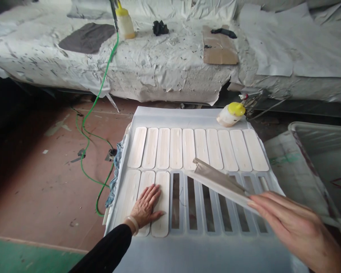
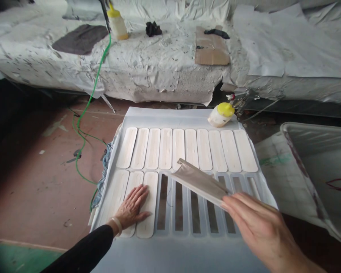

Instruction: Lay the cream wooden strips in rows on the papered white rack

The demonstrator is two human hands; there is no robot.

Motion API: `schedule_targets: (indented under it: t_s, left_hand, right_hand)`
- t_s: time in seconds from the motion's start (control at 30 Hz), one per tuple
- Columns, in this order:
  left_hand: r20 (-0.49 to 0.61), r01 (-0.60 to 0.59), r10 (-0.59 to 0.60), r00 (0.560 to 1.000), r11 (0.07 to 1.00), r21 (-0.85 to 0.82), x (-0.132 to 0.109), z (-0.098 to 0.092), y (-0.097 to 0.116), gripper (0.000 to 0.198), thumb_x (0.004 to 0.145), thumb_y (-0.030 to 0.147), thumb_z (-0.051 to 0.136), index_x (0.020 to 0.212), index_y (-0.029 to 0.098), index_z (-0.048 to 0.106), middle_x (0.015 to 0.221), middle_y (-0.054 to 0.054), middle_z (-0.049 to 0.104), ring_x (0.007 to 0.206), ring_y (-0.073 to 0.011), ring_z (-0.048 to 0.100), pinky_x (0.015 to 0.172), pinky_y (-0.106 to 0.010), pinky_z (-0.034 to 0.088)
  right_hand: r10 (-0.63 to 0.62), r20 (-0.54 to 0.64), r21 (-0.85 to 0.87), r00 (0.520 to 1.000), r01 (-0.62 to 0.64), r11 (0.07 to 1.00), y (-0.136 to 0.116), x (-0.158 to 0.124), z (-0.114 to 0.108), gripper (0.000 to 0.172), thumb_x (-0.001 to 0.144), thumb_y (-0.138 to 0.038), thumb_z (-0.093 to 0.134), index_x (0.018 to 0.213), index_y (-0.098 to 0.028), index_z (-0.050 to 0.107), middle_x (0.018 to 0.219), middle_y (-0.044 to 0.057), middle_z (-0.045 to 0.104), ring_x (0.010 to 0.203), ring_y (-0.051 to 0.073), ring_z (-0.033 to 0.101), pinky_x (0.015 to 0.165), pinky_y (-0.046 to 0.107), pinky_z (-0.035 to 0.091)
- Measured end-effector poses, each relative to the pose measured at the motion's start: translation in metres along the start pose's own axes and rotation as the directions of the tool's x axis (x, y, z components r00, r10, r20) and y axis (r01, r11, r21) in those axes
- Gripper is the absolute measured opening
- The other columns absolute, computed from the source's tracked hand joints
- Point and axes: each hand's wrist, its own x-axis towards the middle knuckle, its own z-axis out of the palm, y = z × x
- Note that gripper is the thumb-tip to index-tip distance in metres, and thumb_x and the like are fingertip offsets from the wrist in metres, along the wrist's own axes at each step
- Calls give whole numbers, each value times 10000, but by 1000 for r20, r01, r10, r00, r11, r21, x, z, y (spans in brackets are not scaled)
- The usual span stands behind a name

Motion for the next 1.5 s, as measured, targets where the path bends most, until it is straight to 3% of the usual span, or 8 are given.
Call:
schedule_targets:
  t_s: [0.07, 0.17, 0.37, 0.67, 0.83, 1.03, 1.23, 1.5]
  left_hand:
    - [15, -4, 4, 1000, 1000, -4, 0, -3, -1, 836, 867, 676, 506, 1472, 118, 362, 1553, -150, 297, 1454, -340, 203, 1156, -525, 294]
    - [53, -22, 22, 998, 1000, 3, 3, -8, -3, 826, 886, 676, 471, 1465, 97, 361, 1559, -154, 278, 1458, -335, 195, 1165, -524, 288]
    - [49, -51, 52, 997, 998, -24, 13, -10, -5, 772, 940, 585, 450, 1491, 69, 285, 1533, -163, 333, 1450, -289, 239, 1178, -471, 300]
    - [78, -8, 5, 997, 999, 32, 26, -5, -4, 570, 949, 566, 451, 1408, 228, 445, 1478, -92, 434, 1368, -317, 387, 1119, -543, 369]
    - [66, -28, 31, 997, 999, -42, 35, -2, 2, 562, 974, 494, 438, 1407, 137, 411, 1532, -91, 357, 1445, -279, 248, 1166, -495, 323]
    - [7, 54, -54, 999, 993, -109, 40, 9, 12, 570, 930, 598, 469, 1248, 129, 539, 1471, -128, 430, 1420, -306, 288, 1159, -486, 306]
    - [30, 43, -41, 999, 997, -57, 44, 8, 13, 655, 937, 576, 478, 1432, 154, 410, 1481, -88, 432, 1403, -295, 314, 1162, -500, 276]
    - [75, -106, 100, 992, 990, 92, 49, 13, 16, 669, 987, 485, 412, 1529, 142, 221, 1593, -44, 213, 1475, -268, 150, 1175, -442, 279]
  right_hand:
    - [288, -71, 92, 955, -281, 955, -17, -11, 24, 199, 852, -442, 654, 831, -252, 710, 661, -1, 685, 518, 147, 634, 458, 210, 506]
    - [608, -36, 268, 793, -579, 770, -43, -39, 84, 283, 830, -508, 651, 819, -230, 702, 596, -8, 684, 470, 159, 636, 392, 193, 484]
    - [639, -119, 296, 760, -587, 753, -81, -82, 199, 287, 892, -447, 569, 799, -199, 681, 662, 30, 669, 558, 164, 617, 545, 247, 496]
    - [850, 139, 354, 509, -827, 437, -67, -89, 252, 454, 810, -614, 536, 788, -190, 698, 636, 20, 637, 617, 217, 570, 621, 319, 418]
    - [808, 337, 440, 484, -839, 319, -45, -90, 286, 427, 802, -593, 552, 727, -185, 654, 595, -28, 484, 607, 175, 436, 580, 302, 333]
    - [777, 407, 463, 480, -842, 278, -40, -91, 299, 397, 806, -552, 557, 702, -174, 619, 606, -44, 406, 630, 161, 387, 594, 296, 306]
    - [764, 394, 360, 511, -851, 383, -40, -87, 297, 351, 841, -494, 487, 652, -200, 529, 585, -61, 341, 600, 145, 364, 563, 283, 286]
    - [737, 356, 233, 575, -818, 526, -37, -81, 294, 328, 860, -406, 461, 606, -201, 495, 543, -63, 345, 558, 130, 376, 542, 268, 280]
